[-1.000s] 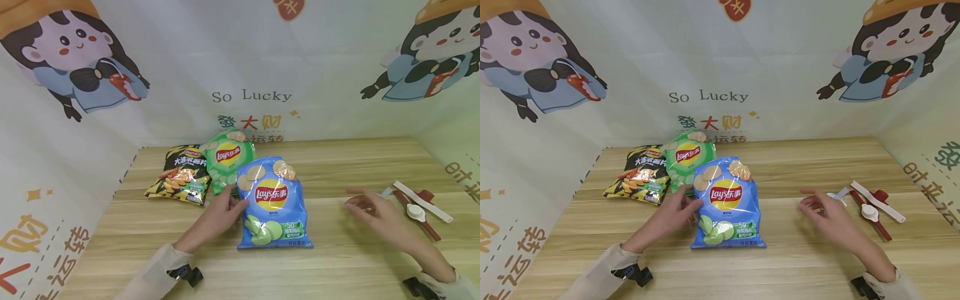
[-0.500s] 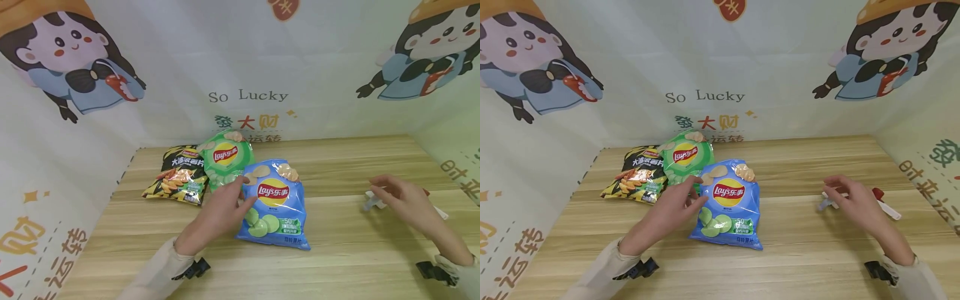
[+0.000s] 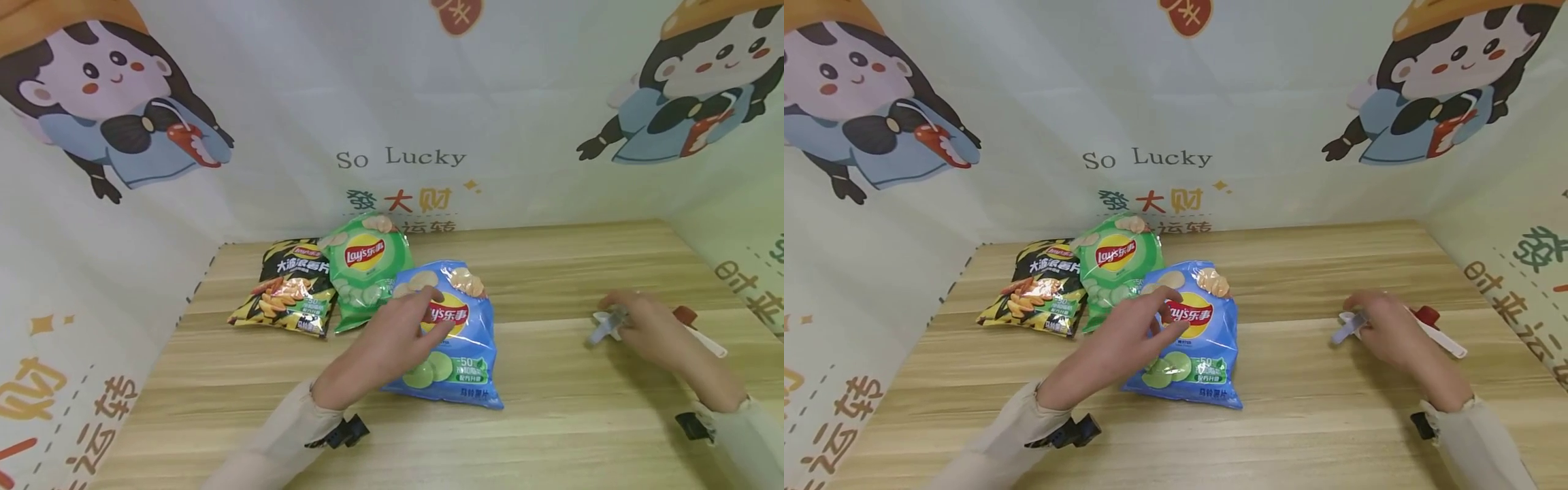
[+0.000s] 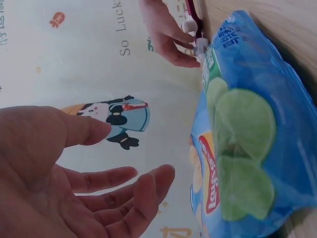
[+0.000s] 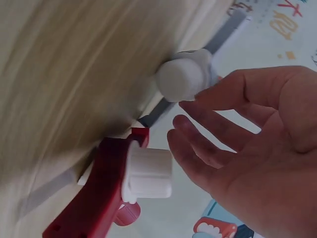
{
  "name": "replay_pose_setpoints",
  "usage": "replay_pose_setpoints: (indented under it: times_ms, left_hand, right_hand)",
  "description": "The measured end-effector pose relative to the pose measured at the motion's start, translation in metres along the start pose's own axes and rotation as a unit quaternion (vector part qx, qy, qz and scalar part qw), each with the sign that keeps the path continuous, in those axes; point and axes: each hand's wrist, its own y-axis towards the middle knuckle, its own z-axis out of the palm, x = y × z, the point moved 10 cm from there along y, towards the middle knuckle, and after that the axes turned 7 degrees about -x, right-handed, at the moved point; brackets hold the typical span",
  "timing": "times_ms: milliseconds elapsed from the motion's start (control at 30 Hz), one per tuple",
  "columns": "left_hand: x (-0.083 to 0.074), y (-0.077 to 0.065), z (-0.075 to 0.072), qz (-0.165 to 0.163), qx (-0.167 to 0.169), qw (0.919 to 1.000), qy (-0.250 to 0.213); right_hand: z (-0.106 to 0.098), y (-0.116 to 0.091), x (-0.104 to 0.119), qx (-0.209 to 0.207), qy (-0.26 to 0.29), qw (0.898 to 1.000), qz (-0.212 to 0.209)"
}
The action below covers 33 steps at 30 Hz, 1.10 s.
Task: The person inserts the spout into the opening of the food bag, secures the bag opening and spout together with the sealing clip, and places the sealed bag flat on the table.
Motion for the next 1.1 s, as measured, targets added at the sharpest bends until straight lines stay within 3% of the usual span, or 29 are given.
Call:
replay_pose_setpoints:
  times_ms: [133,300,400,600,867,1000,1100]
  left_hand:
    - [-0.01,0.003,0.011,0.02,0.012,0.9997,-0.011]
    - [-0.02,0.008,0.025,0.045,0.026,0.9986,0.009]
    - [-0.025,0.011,0.034,0.047,0.042,0.998,0.005]
    - [-0.038,0.015,0.051,0.062,0.063,0.996,-0.011]
    - [-0.048,0.022,0.062,0.081,0.056,0.995,-0.015]
    - [-0.051,0.023,0.067,0.082,0.057,0.9947,-0.025]
    - [-0.054,0.025,0.067,0.089,0.047,0.9945,-0.028]
  right_hand:
    - [0.009,0.002,-0.003,0.014,-0.033,0.999,-0.013]
    - [0.006,0.003,0.001,-0.015,-0.073,0.997,-0.036]
    - [0.005,0.005,0.005,-0.008,-0.079,0.996,-0.042]
    - [0.015,0.008,0.004,0.056,-0.019,0.998,0.004]
    - [0.008,0.014,0.022,0.024,0.045,0.998,0.035]
    - [0.006,0.016,0.035,0.031,0.108,0.992,0.062]
    - [0.006,0.016,0.045,0.046,0.179,0.979,0.091]
